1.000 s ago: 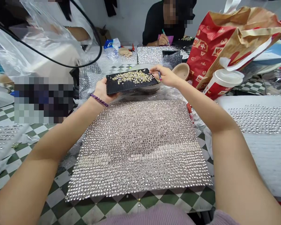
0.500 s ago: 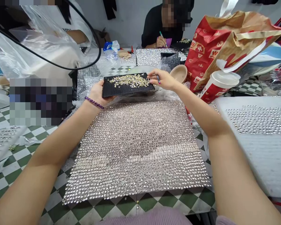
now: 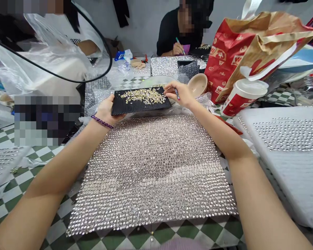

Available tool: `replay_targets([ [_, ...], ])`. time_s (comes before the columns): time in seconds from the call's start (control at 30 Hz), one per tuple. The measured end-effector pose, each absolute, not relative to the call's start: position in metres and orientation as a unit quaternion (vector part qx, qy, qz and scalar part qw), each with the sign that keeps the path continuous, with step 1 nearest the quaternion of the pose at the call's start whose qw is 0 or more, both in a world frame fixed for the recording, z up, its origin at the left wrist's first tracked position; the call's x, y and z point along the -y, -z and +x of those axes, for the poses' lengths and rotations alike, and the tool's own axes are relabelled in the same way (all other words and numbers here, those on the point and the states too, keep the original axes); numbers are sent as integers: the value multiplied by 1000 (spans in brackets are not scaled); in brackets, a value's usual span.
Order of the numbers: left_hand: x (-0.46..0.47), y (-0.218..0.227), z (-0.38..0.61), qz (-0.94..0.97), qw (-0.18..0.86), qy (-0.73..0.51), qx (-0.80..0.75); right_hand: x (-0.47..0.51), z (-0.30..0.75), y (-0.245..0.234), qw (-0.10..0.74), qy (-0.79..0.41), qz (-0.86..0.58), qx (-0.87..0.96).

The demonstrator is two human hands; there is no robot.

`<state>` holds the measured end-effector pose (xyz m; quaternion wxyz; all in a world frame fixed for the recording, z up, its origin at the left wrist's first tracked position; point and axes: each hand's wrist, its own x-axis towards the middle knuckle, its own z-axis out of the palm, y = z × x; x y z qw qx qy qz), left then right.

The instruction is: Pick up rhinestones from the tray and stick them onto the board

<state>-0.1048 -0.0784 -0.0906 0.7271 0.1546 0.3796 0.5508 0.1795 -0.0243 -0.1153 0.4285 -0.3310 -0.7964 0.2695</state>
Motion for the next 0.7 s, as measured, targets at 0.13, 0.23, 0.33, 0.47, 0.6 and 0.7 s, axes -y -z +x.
replay_targets([
  [0.13, 86, 85, -101, 161, 709, -556, -403, 22, 177, 120, 435, -251, -356, 788],
  [0.23, 89, 83, -101, 161, 705, -554, -411, 22, 175, 121, 444, -237, -369, 782],
  [0.33, 91, 82, -102, 162, 706, -550, -417, 24, 173, 118, 447, -216, -380, 780],
  [0.47, 91, 82, -107, 156, 701, -550, -426, 25, 176, 115, 451, -177, -430, 762],
  [0.6, 89, 86, -113, 155, 696, -547, -438, 20, 184, 121, 445, -151, -457, 755],
  [0.7, 87, 88, -116, 149, 707, -536, -437, 18, 188, 129, 442, -154, -460, 755],
])
